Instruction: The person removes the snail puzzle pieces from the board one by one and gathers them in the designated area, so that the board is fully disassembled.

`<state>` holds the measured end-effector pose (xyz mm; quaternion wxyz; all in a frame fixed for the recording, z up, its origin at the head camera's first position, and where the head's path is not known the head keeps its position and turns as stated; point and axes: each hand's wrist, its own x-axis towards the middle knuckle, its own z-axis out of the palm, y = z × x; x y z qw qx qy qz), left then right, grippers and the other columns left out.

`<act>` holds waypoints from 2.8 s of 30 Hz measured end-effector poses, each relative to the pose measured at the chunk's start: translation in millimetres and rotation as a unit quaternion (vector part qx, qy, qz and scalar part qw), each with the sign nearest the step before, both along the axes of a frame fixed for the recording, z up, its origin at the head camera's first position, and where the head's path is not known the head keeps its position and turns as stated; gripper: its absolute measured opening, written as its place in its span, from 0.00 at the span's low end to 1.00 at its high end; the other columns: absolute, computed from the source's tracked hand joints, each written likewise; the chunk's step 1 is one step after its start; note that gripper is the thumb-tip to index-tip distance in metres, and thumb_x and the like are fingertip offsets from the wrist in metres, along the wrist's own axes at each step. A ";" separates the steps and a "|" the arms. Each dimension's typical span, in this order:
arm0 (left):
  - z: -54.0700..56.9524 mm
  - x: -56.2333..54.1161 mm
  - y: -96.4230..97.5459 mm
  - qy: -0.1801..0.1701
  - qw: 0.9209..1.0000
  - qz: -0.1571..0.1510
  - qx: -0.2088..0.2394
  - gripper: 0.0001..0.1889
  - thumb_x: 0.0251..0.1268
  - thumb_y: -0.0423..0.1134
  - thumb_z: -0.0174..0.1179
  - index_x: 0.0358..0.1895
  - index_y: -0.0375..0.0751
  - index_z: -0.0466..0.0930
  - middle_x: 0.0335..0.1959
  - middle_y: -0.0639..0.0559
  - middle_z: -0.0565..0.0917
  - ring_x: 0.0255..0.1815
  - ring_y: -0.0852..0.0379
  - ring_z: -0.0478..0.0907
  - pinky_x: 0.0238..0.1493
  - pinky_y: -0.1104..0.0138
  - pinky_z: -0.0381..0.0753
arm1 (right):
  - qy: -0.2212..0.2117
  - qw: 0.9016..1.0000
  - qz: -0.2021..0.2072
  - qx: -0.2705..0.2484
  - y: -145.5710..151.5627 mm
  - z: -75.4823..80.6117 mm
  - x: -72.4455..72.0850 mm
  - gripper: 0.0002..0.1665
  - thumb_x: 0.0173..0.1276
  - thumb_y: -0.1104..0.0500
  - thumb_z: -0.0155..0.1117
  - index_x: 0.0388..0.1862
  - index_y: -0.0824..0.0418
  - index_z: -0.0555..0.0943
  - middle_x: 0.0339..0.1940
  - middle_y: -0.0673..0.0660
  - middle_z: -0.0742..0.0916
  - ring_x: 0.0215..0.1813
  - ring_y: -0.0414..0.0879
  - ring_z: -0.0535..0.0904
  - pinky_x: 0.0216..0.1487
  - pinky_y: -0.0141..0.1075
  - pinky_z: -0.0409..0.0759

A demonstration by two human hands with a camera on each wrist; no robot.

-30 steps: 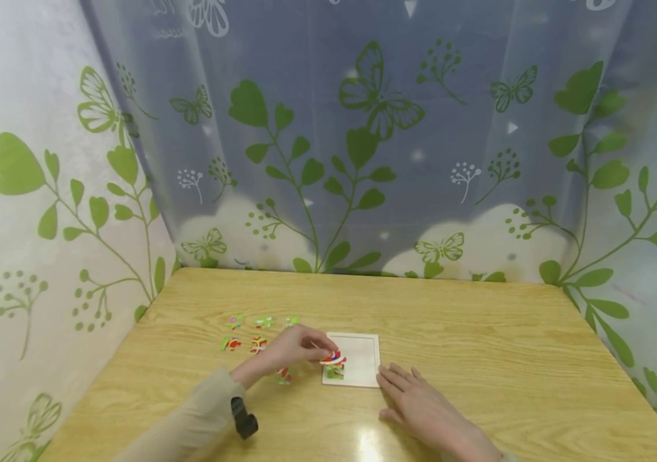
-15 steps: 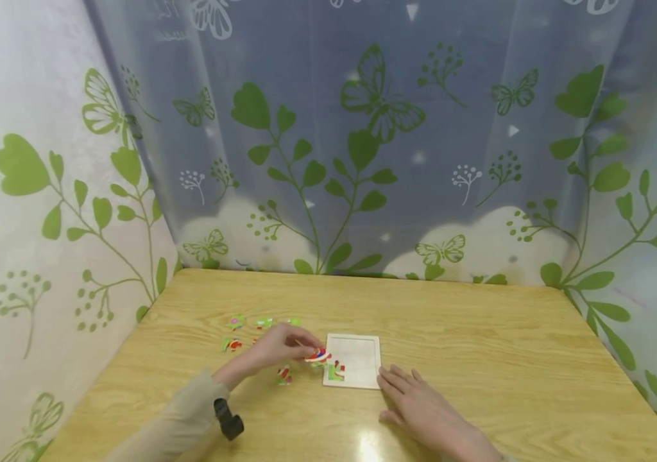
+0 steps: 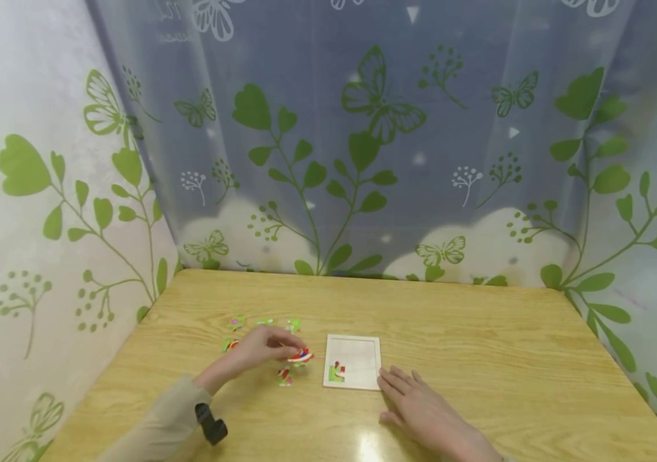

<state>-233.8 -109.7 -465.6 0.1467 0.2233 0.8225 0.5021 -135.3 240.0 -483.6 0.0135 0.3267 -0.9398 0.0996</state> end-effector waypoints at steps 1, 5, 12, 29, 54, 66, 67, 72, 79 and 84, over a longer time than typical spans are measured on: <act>0.1 0.6 -2.0 -0.001 1.000 0.002 0.003 0.08 0.70 0.36 0.65 0.48 0.42 0.90 0.47 0.47 0.89 0.40 0.58 0.85 0.44 0.57 0.87 | -0.001 1.000 0.000 -0.001 0.0 0.0 0.1 0.38 0.75 0.43 0.60 0.71 0.69 0.72 0.71 0.66 0.76 0.72 0.64 0.70 0.69 0.62 0.66; 0.0 2.2 -10.0 0.005 1.000 0.008 0.002 0.09 0.71 0.36 0.65 0.49 0.43 0.89 0.48 0.47 0.89 0.41 0.57 0.85 0.44 0.55 0.86 | -0.001 1.000 0.000 -0.002 0.1 0.4 0.5 0.38 0.75 0.43 0.60 0.71 0.69 0.72 0.71 0.66 0.76 0.72 0.65 0.70 0.69 0.63 0.66; -0.2 3.8 -24.8 0.017 1.000 0.021 0.006 0.09 0.71 0.36 0.64 0.49 0.40 0.89 0.49 0.44 0.88 0.41 0.57 0.84 0.43 0.54 0.86 | 0.001 1.000 0.004 -0.002 0.2 0.7 0.1 0.37 0.75 0.43 0.60 0.71 0.69 0.73 0.71 0.66 0.76 0.71 0.64 0.71 0.69 0.62 0.67; -1.3 6.4 -51.8 -0.001 0.999 0.041 0.010 0.11 0.73 0.36 0.62 0.52 0.37 0.87 0.50 0.42 0.87 0.43 0.46 0.85 0.45 0.56 0.86 | 0.003 1.000 0.009 -0.007 -0.7 2.5 1.6 0.37 0.75 0.43 0.60 0.71 0.70 0.73 0.70 0.66 0.77 0.71 0.64 0.71 0.67 0.63 0.69; -7.2 11.9 -83.4 -0.038 0.997 0.057 0.027 0.14 0.74 0.35 0.61 0.53 0.29 0.84 0.48 0.39 0.88 0.42 0.55 0.85 0.43 0.60 0.87 | 0.002 1.000 0.012 -0.007 1.2 1.3 0.7 0.37 0.76 0.43 0.59 0.71 0.70 0.73 0.70 0.66 0.77 0.71 0.64 0.71 0.67 0.63 0.69; -11.4 16.5 -84.4 -0.057 0.996 0.073 0.019 0.13 0.73 0.35 0.62 0.52 0.31 0.85 0.46 0.41 0.88 0.39 0.56 0.85 0.40 0.63 0.87 | 0.000 1.000 0.012 -0.005 1.1 1.8 0.8 0.38 0.76 0.43 0.59 0.71 0.69 0.73 0.71 0.65 0.77 0.71 0.64 0.71 0.67 0.63 0.68; -12.1 16.8 -84.5 -0.058 0.995 0.073 0.020 0.13 0.72 0.35 0.62 0.52 0.30 0.85 0.47 0.40 0.88 0.38 0.56 0.85 0.40 0.63 0.87 | 0.000 1.000 0.011 -0.005 1.0 1.9 0.8 0.38 0.76 0.43 0.59 0.71 0.69 0.73 0.71 0.65 0.77 0.71 0.64 0.71 0.67 0.63 0.68; -14.5 17.5 -85.2 -0.062 0.995 0.074 0.018 0.12 0.72 0.35 0.63 0.51 0.31 0.86 0.46 0.41 0.88 0.36 0.56 0.84 0.39 0.65 0.87 | 0.001 1.000 0.009 0.000 0.5 2.2 1.0 0.37 0.75 0.43 0.60 0.71 0.69 0.73 0.71 0.65 0.77 0.71 0.64 0.71 0.68 0.62 0.68; -17.3 18.9 -84.6 -0.071 0.994 0.078 0.015 0.12 0.72 0.36 0.63 0.50 0.32 0.86 0.46 0.43 0.89 0.37 0.57 0.85 0.38 0.64 0.87 | -0.004 1.000 0.007 0.001 0.5 2.5 1.2 0.37 0.76 0.42 0.59 0.71 0.69 0.73 0.71 0.64 0.77 0.72 0.63 0.71 0.68 0.62 0.68; -16.9 19.9 -83.0 -0.080 0.993 0.086 0.011 0.12 0.71 0.38 0.64 0.49 0.33 0.87 0.42 0.44 0.89 0.35 0.56 0.86 0.36 0.64 0.87 | -0.003 1.000 0.007 0.002 0.7 2.0 0.7 0.38 0.76 0.42 0.58 0.71 0.69 0.73 0.71 0.64 0.77 0.72 0.63 0.71 0.68 0.62 0.68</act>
